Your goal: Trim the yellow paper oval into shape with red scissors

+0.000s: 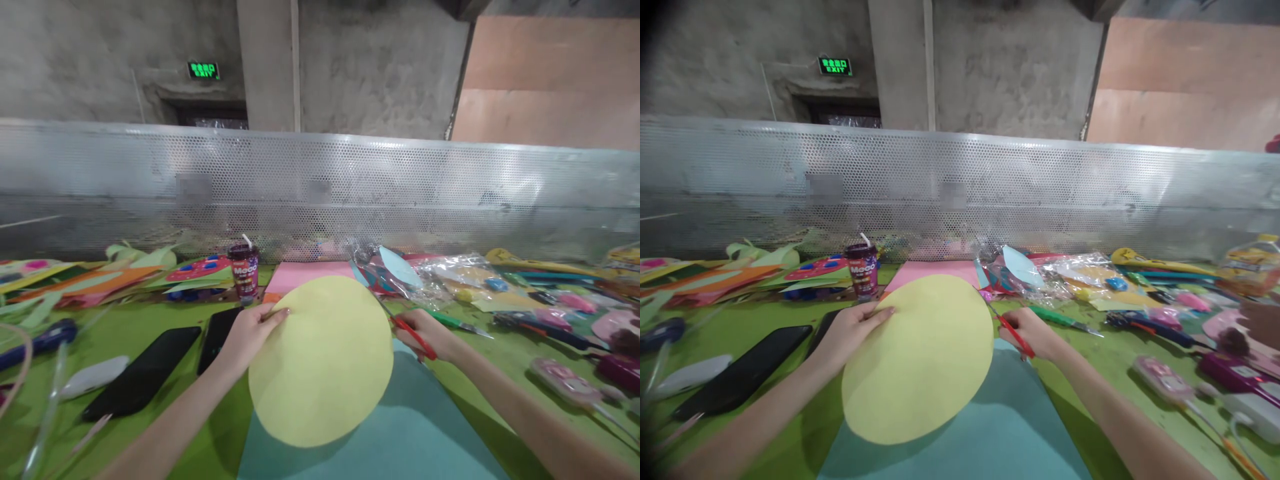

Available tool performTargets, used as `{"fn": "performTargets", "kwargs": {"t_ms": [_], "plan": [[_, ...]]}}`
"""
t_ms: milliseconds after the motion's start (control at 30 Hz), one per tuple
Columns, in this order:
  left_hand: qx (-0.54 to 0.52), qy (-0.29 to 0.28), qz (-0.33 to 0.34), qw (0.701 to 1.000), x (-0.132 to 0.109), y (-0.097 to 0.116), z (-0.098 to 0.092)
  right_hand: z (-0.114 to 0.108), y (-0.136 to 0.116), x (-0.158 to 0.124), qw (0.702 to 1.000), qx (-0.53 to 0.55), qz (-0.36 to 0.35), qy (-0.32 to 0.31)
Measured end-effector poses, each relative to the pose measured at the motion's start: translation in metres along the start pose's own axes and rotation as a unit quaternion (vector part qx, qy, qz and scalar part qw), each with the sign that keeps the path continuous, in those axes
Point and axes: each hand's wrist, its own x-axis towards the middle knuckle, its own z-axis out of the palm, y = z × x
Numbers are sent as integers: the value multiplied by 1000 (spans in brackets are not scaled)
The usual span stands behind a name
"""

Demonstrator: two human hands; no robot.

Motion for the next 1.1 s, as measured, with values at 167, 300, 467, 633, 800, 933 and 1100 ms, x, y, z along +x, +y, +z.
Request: {"fn": "performTargets", "kwargs": {"t_ms": [167, 300, 467, 633, 800, 933, 1100], "plan": [[21, -6, -3, 1000, 1, 2, -2, -1, -3, 0, 1000, -18, -20, 9], [18, -12, -9, 1000, 0, 4, -4, -1, -4, -1, 999, -32, -23, 14], [24, -8, -14, 1000, -1, 7, -5, -1, -2, 0, 999, -45, -18, 8], [18, -19, -21, 999, -1, 9, -5, -1, 4, 1, 1000, -7, 1, 2], [8, -27, -21, 999, -3, 10, -5, -2, 5, 0, 999, 40, -7, -25], [10, -14, -25, 1000, -4, 11, -4, 1, 0, -1, 999, 25, -16, -29], [12, -26, -15, 999, -4, 9, -4, 2, -3, -1, 999, 5, -32, -26]]}}
